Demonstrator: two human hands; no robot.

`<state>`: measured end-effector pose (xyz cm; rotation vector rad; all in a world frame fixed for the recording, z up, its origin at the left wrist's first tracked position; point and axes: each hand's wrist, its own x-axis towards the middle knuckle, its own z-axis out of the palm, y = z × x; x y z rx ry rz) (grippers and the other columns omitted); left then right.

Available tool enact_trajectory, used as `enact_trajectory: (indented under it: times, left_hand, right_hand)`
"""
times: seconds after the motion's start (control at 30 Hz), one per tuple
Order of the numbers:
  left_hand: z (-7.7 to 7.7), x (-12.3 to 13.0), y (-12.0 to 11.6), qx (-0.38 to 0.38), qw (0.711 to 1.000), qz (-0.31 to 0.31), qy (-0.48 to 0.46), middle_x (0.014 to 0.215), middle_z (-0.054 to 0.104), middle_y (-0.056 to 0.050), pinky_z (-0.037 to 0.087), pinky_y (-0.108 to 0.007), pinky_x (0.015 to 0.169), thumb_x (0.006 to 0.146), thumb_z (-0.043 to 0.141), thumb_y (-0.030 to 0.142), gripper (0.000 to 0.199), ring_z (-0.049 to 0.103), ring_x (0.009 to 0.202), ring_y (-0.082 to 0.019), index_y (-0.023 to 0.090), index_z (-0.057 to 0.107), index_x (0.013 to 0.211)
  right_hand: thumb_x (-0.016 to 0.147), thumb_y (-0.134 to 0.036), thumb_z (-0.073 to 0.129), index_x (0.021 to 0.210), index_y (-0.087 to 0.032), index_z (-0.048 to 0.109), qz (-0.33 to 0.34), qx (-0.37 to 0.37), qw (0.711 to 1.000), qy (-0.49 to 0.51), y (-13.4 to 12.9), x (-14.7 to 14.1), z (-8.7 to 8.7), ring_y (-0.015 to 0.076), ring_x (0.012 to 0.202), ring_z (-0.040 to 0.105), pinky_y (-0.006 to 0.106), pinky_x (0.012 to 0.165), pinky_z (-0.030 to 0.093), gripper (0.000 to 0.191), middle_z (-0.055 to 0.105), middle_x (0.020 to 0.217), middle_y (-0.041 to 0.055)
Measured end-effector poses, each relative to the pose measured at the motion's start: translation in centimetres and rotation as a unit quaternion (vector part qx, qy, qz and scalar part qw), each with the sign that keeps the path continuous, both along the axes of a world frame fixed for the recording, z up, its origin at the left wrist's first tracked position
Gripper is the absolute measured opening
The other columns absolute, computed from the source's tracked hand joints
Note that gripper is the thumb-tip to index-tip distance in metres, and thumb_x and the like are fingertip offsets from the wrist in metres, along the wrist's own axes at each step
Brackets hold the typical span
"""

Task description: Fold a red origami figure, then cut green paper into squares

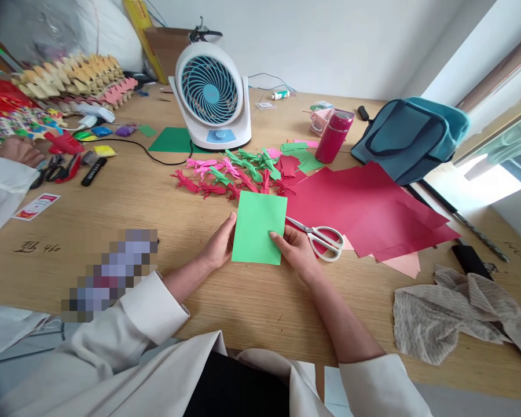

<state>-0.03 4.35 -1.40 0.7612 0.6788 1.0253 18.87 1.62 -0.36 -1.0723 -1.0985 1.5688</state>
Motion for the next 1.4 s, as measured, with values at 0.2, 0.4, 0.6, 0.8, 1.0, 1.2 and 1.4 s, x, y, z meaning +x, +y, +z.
enact_trajectory:
  times: [0.2,0.4,0.6,0.8,1.0,1.2,1.4]
  left_hand:
    - [0.4,0.0,-0.3,0.012,0.997,-0.056,0.044,0.105,0.076,-0.013,0.050,-0.041,0.096,0.079,0.070,0.053,0.053,0.070,0.102,-0.030,0.012,0.071,0.113]
    - [0.2,0.0,-0.7,0.030,0.989,-0.089,0.111,0.109,0.075,-0.013,0.052,-0.041,0.092,0.071,0.081,0.040,0.047,0.069,0.103,-0.031,0.013,0.073,0.109]
    - [0.6,-0.2,-0.3,-0.002,0.998,-0.040,0.049,0.107,0.075,-0.012,0.051,-0.043,0.096,0.066,0.085,0.033,0.045,0.070,0.101,-0.030,0.013,0.074,0.105]
    - [1.0,-0.9,0.7,-0.073,0.997,0.031,-0.002,0.101,0.077,-0.011,0.052,-0.041,0.093,0.060,0.088,0.027,0.042,0.071,0.097,-0.027,0.013,0.075,0.097]
    - [0.6,-1.7,1.4,-0.102,0.990,0.068,-0.064,0.102,0.077,-0.008,0.055,-0.033,0.090,0.073,0.080,0.024,0.033,0.073,0.091,-0.020,0.015,0.071,0.103]
    - [0.8,-2.1,1.4,-0.143,0.984,0.095,-0.058,0.091,0.078,-0.004,0.058,-0.024,0.075,0.076,0.078,0.021,0.029,0.073,0.078,-0.016,0.016,0.069,0.104]
    - [1.0,-2.1,1.6,-0.169,0.977,0.119,-0.046,0.088,0.077,-0.004,0.058,-0.024,0.071,0.076,0.077,0.020,0.027,0.073,0.078,-0.017,0.017,0.070,0.101]
  right_hand:
    - [0.074,-0.051,0.077,0.096,-0.020,0.071,-0.011,-0.014,1.000,-0.006,0.0,0.2,-0.1,0.0196,0.074,0.069,0.031,0.065,0.054,0.038,0.076,0.084,0.0027]
    - [0.078,-0.055,0.072,0.087,-0.021,0.065,-0.016,0.033,0.998,-0.043,-0.1,0.0,-0.1,0.0154,0.063,0.060,0.027,0.059,0.048,0.036,0.068,0.072,-0.0006]
    - [0.092,-0.048,0.055,0.086,-0.020,0.061,-0.129,0.210,0.910,-0.333,0.3,3.1,0.8,0.0150,0.069,0.056,0.028,0.065,0.044,0.029,0.063,0.077,0.0013]
    - [0.088,-0.034,0.054,0.090,-0.020,0.066,-0.141,0.237,0.733,-0.622,0.1,8.5,-0.5,0.0237,0.083,0.059,0.036,0.075,0.045,0.019,0.061,0.089,0.0084]
    - [0.088,-0.036,0.056,0.103,-0.019,0.063,-0.085,0.216,0.721,-0.653,-0.7,9.2,-0.2,0.0248,0.086,0.061,0.037,0.080,0.048,0.024,0.061,0.095,0.0092]
    - [0.089,-0.029,0.054,0.113,-0.018,0.065,-0.051,0.198,0.697,-0.688,-1.1,9.3,0.4,0.0245,0.088,0.064,0.036,0.082,0.048,0.029,0.061,0.098,0.0104]
    - [0.088,-0.040,0.055,0.098,-0.020,0.066,-0.089,0.175,0.729,-0.656,-0.5,9.3,0.4,0.0253,0.084,0.064,0.035,0.070,0.046,0.025,0.067,0.092,0.0091]
